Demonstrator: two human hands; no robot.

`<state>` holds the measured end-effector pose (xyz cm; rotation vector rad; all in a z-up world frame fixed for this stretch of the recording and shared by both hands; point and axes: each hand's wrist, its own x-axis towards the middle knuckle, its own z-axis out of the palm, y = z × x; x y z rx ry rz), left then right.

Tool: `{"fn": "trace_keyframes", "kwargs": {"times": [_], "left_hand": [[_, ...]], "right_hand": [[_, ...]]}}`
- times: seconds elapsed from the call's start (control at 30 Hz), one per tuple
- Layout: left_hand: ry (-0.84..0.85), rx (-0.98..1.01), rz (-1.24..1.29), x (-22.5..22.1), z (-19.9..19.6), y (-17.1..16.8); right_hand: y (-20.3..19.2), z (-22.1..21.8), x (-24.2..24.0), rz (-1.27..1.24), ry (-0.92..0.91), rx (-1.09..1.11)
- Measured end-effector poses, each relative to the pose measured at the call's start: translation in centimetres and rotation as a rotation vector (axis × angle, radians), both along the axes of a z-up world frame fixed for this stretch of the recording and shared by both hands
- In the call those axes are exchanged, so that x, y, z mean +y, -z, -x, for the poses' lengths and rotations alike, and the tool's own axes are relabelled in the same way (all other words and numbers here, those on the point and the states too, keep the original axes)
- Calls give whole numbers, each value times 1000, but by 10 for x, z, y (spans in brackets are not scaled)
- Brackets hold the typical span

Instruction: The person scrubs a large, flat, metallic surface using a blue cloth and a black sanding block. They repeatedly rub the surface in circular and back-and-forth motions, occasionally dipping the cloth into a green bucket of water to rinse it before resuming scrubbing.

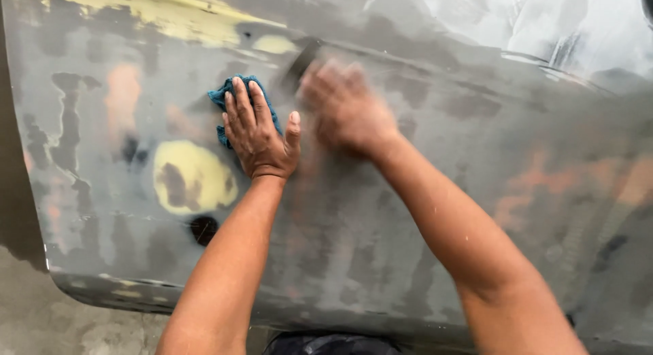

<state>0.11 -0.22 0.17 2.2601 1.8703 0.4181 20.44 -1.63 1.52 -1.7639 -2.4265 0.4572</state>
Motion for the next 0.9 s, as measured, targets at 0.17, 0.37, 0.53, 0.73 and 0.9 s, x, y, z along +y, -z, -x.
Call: {"fn": "trace_keyframes", "kwargs": {"times": [0.17, 0.37, 0.53, 0.73, 0.9], "left_hand": [[5, 1, 2, 2, -2, -3], [2, -2, 6, 2, 0, -4], [13, -10, 15, 0, -4, -5], [19, -6, 15, 3, 0, -3], [22, 21, 19, 4, -1, -4]], "right_hand": [[-14, 14, 10, -66, 192, -14], [-4, 7, 23, -96, 90, -12], [2, 18, -7, -180, 101, -188], [-15, -53, -38, 97, 330, -132], [-22, -66, -92, -72, 335, -24]]}}
